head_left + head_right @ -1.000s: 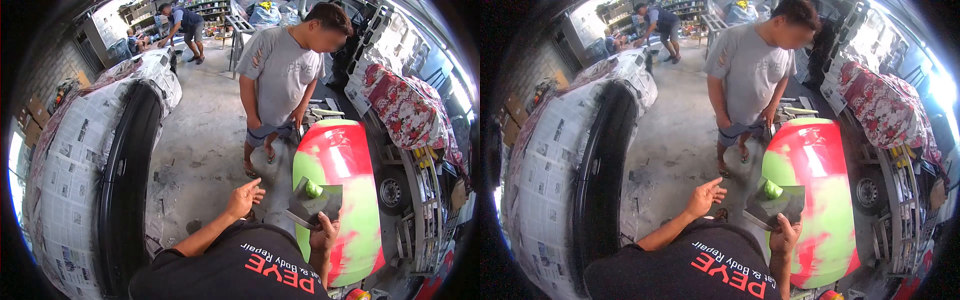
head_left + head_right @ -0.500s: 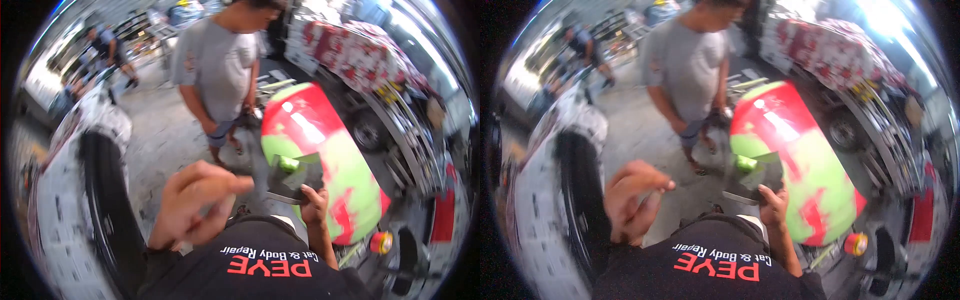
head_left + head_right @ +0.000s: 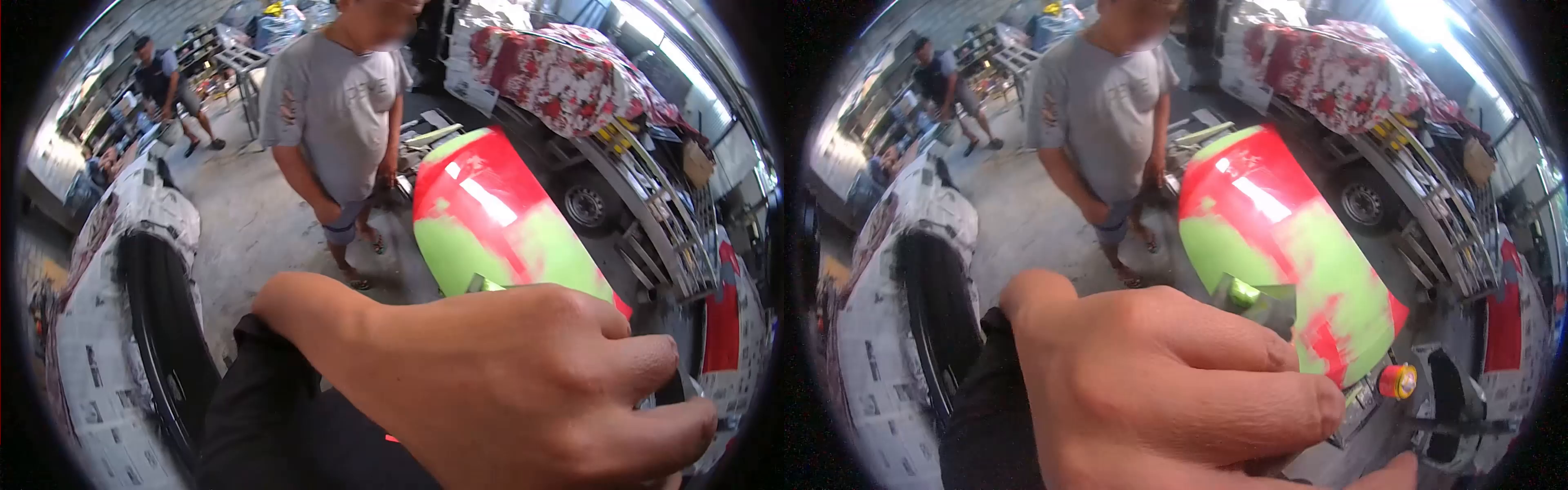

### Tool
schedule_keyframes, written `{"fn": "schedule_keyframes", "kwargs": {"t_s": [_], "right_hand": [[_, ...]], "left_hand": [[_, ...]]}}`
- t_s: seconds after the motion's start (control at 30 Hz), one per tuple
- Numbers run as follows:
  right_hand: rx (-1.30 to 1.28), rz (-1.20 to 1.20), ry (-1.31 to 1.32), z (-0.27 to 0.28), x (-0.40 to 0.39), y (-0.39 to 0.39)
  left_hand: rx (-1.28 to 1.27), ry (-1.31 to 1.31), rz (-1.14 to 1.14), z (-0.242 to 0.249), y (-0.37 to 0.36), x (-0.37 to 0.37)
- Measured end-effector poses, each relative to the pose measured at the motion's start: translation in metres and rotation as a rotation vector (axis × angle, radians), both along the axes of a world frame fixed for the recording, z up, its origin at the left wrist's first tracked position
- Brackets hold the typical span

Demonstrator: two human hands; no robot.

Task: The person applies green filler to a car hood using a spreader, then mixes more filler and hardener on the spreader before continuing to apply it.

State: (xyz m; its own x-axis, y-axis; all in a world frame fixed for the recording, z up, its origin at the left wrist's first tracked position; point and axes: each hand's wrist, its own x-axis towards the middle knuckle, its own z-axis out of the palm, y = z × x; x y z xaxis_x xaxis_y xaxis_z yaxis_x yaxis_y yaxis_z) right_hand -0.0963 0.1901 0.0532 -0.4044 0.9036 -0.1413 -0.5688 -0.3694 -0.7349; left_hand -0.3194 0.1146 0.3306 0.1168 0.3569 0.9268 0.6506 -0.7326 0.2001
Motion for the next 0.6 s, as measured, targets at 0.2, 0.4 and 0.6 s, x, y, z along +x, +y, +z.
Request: {"fn": "schedule_keyframes", "kwargs": {"t_s": [0.2, 0.4, 0.6], "right_hand": [[0.09, -0.148, -0.016, 0.002, 0.006, -0.002], [0.108, 0.04, -0.042, 0.011, -0.016, 0.007], [0.124, 0.221, -0.02, 0.023, -0.041, 0.021]], "left_hand": [[0.046, 0.043, -0.012, -0.007, -0.043, -0.024], [0.077, 0.043, 0.097, -0.01, -0.058, -0.018], [0.131, 0.06, 0.191, -0.003, -0.03, -0.018]]}}
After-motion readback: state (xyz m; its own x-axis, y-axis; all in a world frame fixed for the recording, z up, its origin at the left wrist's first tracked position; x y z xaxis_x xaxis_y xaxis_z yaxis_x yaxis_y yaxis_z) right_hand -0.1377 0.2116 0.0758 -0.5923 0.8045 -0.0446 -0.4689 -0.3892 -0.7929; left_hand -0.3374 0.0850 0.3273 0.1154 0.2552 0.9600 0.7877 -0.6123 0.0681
